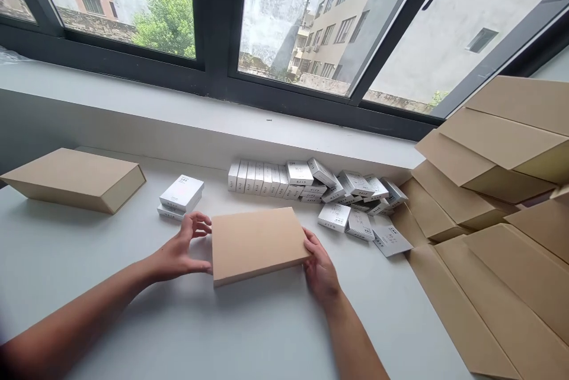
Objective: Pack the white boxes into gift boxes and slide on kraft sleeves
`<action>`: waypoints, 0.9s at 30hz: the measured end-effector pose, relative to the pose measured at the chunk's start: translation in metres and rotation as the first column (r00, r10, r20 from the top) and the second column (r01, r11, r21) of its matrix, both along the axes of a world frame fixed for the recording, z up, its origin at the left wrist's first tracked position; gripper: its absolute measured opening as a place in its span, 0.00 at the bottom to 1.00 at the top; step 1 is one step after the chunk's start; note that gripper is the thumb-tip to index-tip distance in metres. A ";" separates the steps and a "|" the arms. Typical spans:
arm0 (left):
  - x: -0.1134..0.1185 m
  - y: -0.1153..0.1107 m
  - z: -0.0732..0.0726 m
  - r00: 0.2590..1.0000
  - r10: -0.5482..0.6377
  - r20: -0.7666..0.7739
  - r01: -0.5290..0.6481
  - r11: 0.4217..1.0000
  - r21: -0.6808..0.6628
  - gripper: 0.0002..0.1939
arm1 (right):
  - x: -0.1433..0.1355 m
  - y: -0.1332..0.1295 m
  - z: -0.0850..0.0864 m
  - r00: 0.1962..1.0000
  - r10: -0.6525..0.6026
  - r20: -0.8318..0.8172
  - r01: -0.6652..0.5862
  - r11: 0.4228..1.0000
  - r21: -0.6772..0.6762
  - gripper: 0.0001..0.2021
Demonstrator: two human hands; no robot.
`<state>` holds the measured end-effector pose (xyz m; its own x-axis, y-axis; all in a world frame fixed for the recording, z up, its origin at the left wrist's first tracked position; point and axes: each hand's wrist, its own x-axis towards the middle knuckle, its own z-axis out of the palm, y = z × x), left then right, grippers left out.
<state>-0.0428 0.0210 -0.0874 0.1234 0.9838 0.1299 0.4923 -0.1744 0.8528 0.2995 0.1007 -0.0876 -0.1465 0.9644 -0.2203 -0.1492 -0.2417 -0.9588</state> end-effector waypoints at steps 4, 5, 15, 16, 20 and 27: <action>0.018 0.004 -0.018 0.987 0.133 -0.089 -0.121 0.984 0.129 0.51 | 0.011 0.008 -0.007 0.995 -0.091 0.029 0.089 0.994 0.067 0.23; 0.026 -0.001 -0.018 0.978 0.105 -0.183 -0.072 0.982 0.177 0.48 | 0.011 0.008 -0.008 0.988 -0.150 0.047 0.145 0.985 0.090 0.24; 0.088 -0.066 -0.013 0.857 -0.330 -0.395 0.443 0.865 0.238 0.42 | 0.004 -0.003 -0.003 0.958 -0.282 0.054 0.277 0.957 0.092 0.20; 0.087 -0.067 -0.016 0.851 -0.330 -0.408 0.450 0.859 0.243 0.45 | 0.005 -0.002 -0.005 0.955 -0.291 0.060 0.284 0.954 0.099 0.19; 0.087 -0.065 -0.026 0.893 -0.188 -0.408 0.352 0.858 0.375 0.50 | 0.011 -0.001 -0.012 0.950 -0.299 0.088 0.286 0.948 0.136 0.19; 0.073 -0.056 0.007 0.877 -0.087 -0.472 0.407 0.657 0.635 0.30 | 0.012 0.006 -0.013 0.962 -0.223 0.157 0.194 0.964 0.181 0.20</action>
